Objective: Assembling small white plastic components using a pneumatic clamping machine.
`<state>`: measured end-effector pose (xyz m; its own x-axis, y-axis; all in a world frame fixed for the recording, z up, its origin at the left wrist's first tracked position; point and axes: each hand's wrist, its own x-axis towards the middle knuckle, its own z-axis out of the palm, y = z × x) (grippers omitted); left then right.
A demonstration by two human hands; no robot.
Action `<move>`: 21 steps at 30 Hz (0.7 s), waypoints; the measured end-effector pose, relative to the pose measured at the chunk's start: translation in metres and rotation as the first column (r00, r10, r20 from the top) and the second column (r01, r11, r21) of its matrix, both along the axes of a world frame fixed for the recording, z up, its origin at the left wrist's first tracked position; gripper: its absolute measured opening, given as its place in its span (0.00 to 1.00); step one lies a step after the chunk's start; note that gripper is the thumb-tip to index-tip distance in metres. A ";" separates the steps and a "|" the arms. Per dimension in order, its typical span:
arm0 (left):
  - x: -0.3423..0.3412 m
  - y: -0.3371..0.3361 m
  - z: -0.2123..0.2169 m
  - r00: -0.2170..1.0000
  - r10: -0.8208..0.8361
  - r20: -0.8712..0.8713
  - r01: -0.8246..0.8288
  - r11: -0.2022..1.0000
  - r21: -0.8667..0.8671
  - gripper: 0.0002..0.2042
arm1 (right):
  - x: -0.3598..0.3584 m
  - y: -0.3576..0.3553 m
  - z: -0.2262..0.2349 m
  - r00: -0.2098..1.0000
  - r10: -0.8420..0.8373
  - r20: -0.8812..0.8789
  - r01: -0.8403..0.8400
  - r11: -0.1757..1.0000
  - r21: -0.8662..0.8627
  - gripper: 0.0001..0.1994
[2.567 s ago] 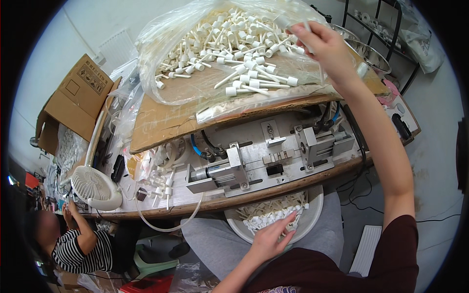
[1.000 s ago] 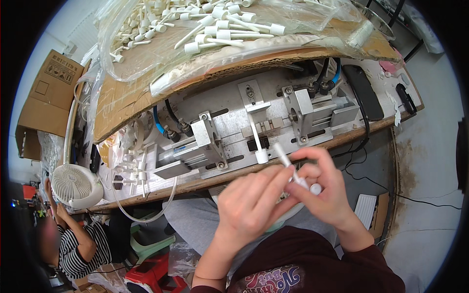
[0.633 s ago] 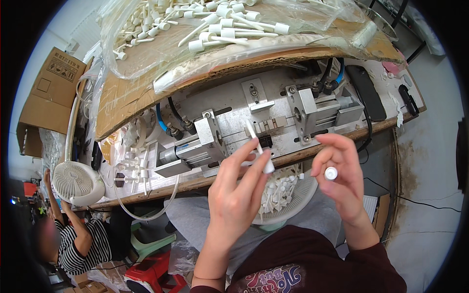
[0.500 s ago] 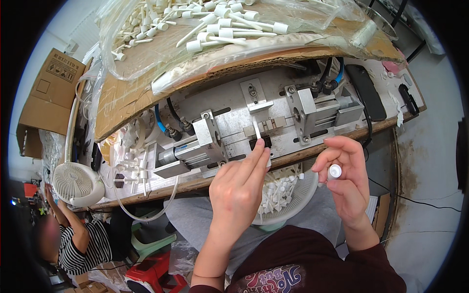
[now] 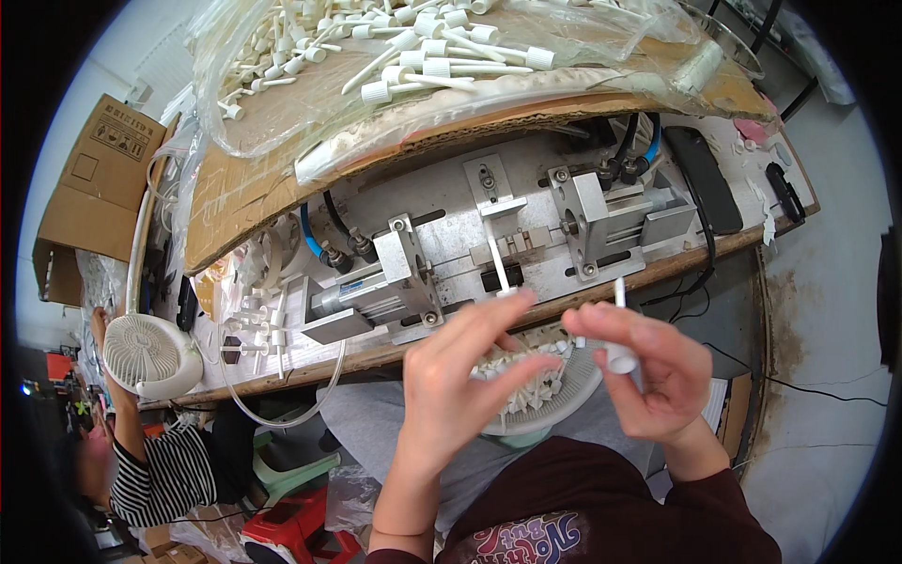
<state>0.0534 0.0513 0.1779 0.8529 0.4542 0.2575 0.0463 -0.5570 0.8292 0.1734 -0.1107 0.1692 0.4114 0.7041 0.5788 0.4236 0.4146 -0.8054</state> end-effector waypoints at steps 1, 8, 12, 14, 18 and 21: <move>-0.003 -0.001 0.000 0.995 -0.071 0.077 0.080 0.989 -0.125 0.19 | -0.001 0.002 0.000 0.999 0.036 0.020 -0.037 0.999 0.004 0.29; -0.020 -0.003 -0.001 0.947 -0.057 0.315 0.203 0.868 -0.453 0.15 | -0.002 0.032 0.024 0.943 0.130 0.306 -0.145 0.989 0.027 0.29; -0.025 0.005 0.006 0.941 0.187 0.282 -0.126 0.967 -0.222 0.17 | 0.033 0.060 0.050 0.908 -0.038 0.417 0.011 0.998 0.065 0.21; -0.024 0.006 0.005 0.945 0.191 0.265 -0.182 0.981 -0.059 0.17 | 0.059 0.083 0.061 0.878 -0.258 0.403 0.249 0.966 0.077 0.18; -0.008 0.004 -0.007 0.958 0.146 0.245 -0.229 0.905 0.358 0.15 | 0.117 0.142 0.092 0.710 -0.365 0.602 0.463 0.886 -0.009 0.20; -0.001 0.006 -0.018 0.983 0.110 0.148 -0.171 0.847 0.503 0.13 | 0.132 0.179 0.113 0.728 -0.194 0.658 0.546 0.743 -0.386 0.31</move>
<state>0.0526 0.0572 0.1603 0.7425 0.3445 0.5744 0.0821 -0.8979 0.4325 0.3053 0.0680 0.2826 0.4443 0.8143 0.3736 0.8686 -0.2894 -0.4022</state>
